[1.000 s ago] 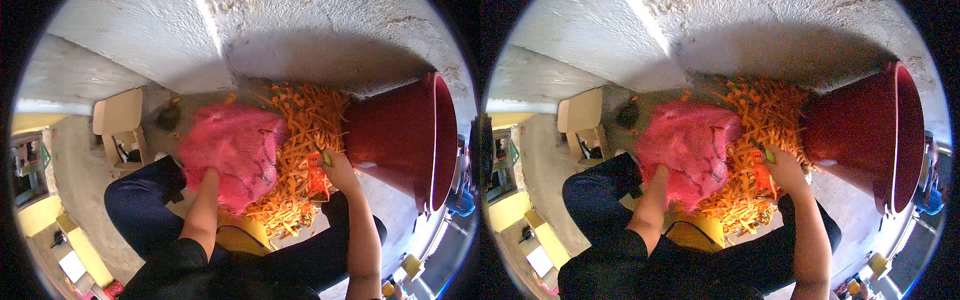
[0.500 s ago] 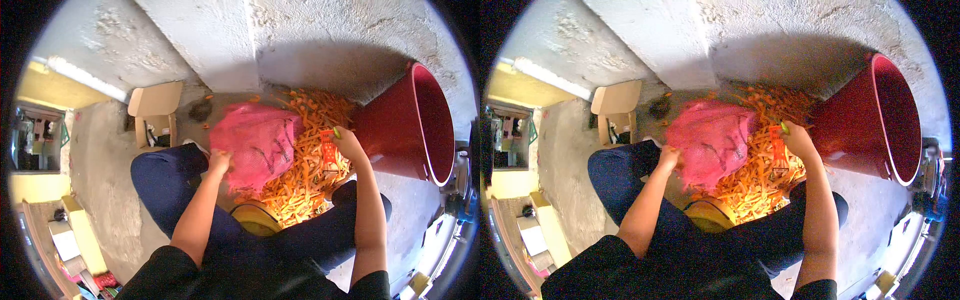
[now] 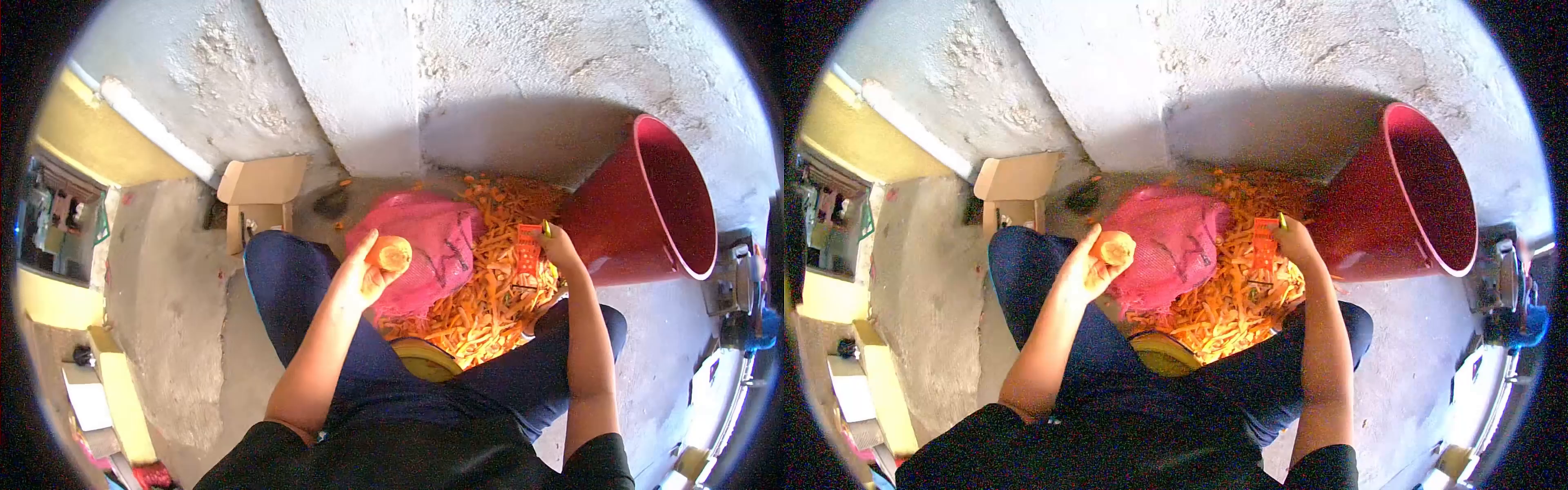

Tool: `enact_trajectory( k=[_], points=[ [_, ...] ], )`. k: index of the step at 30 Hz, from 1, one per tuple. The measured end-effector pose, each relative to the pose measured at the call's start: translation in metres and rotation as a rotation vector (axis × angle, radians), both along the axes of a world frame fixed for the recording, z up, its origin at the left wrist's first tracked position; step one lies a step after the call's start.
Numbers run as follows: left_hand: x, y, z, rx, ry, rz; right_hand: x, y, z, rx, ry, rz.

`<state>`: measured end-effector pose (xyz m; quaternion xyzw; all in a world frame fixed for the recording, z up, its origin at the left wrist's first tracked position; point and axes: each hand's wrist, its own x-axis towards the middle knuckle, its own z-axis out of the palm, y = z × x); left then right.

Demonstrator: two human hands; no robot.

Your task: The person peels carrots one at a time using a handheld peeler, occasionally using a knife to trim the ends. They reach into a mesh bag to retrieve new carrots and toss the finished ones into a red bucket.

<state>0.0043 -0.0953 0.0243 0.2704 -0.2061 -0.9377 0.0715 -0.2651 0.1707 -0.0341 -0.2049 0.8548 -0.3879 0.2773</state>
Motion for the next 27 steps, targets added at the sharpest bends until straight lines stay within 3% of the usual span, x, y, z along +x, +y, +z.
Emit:
enact_trajectory(
  k=[3, 8, 15, 17, 22, 27],
  points=[
    [-0.009, 0.023, -0.011, 0.03, 0.047, -0.026, 0.011, 0.008, 0.003, -0.086, 0.053, -0.023],
    [-0.01, 0.042, -0.027, -0.011, 0.066, -0.168, 0.055, 0.005, 0.042, -0.386, -0.267, -0.213],
    [-0.019, 0.073, -0.02, 0.21, -0.031, -0.147, 0.102, -0.017, 0.035, -0.564, -0.293, -0.458],
    [-0.022, 0.081, -0.018, 0.251, 0.028, -0.217, 0.113, -0.023, 0.056, -0.645, -0.531, -0.435],
    [-0.023, 0.09, -0.031, 0.107, 0.06, -0.307, 0.126, -0.047, 0.08, -1.003, -0.629, -0.521],
    [-0.023, 0.086, -0.007, 0.108, 0.044, -0.387, 0.127, -0.049, 0.08, -0.99, -0.641, -0.474]
  ],
)
